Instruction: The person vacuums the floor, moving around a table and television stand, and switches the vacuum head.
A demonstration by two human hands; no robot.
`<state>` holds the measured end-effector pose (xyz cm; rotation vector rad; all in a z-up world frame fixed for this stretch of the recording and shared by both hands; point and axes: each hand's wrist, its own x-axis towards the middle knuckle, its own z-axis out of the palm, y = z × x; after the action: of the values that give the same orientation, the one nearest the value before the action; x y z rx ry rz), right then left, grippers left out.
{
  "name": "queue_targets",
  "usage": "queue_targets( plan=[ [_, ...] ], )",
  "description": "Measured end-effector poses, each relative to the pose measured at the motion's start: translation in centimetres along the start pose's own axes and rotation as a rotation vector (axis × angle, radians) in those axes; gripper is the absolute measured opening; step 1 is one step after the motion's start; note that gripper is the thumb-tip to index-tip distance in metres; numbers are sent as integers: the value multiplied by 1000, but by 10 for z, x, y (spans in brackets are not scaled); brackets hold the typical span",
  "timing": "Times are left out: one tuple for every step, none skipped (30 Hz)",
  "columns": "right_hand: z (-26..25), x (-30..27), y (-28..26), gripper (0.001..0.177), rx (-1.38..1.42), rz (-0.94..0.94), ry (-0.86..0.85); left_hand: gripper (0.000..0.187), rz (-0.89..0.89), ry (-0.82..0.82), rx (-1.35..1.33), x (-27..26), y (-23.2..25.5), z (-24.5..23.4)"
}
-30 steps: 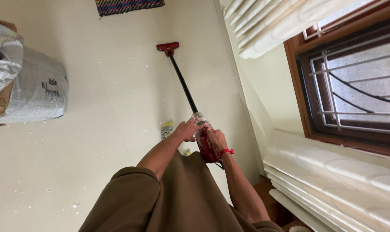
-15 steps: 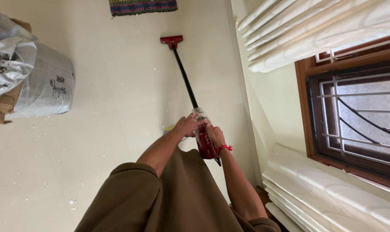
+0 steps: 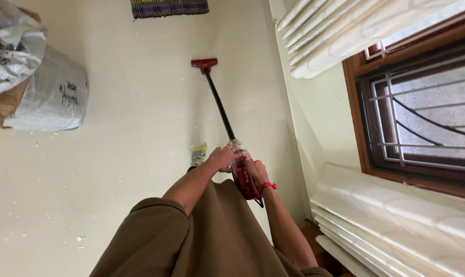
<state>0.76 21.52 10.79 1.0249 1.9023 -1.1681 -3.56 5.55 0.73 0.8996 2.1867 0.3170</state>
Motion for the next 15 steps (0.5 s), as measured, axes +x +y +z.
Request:
queue_targets(
  plan=[
    [0, -7, 10, 48, -1, -9, -1, 104, 9, 13, 47, -5, 7, 9],
    [0, -13, 20, 51, -22, -19, 12, 104, 4, 20, 51, -10, 13, 18],
    [-1, -21, 34, 54, -46, -24, 23, 105, 23, 62, 96, -17, 21, 32],
    [-2, -26, 48, 54, -50, -28, 20, 105, 42, 104, 141, -22, 30, 45],
    [-2, -30, 63, 52, -33, -29, 7, 105, 36, 105, 139, -27, 40, 58],
    [-3, -34, 80, 50, -16, -29, -7, 106, 32, 100, 136, -32, 50, 70],
    [-2, -36, 97, 50, -16, -35, -8, 107, 30, 98, 136, -36, 60, 82],
    [-2, -36, 116, 51, -23, -33, -5, 107, 27, 101, 138, -40, 69, 93],
    [-1, -36, 137, 51, -29, -26, -1, 106, 23, 83, 133, -45, 80, 107],
    [-2, -34, 157, 51, -30, -27, -1, 106, 18, 64, 128, -51, 90, 120],
    [-4, -34, 177, 50, 16, -24, -45, 106, 20, 64, 130, -56, 101, 134],
    [-5, -35, 195, 49, 62, -23, -89, 105, 22, 75, 121, -61, 111, 146],
    [-8, -36, 213, 49, 65, -24, -87, 105, 25, 87, 114, -65, 121, 158],
    [-11, -38, 229, 49, 124, -5, -167, 105, 27, 88, 117, -70, 128, 170],
    [-16, -42, 245, 48, 179, 15, -247, 104, 33, 79, 109, -74, 136, 181]
  ],
)
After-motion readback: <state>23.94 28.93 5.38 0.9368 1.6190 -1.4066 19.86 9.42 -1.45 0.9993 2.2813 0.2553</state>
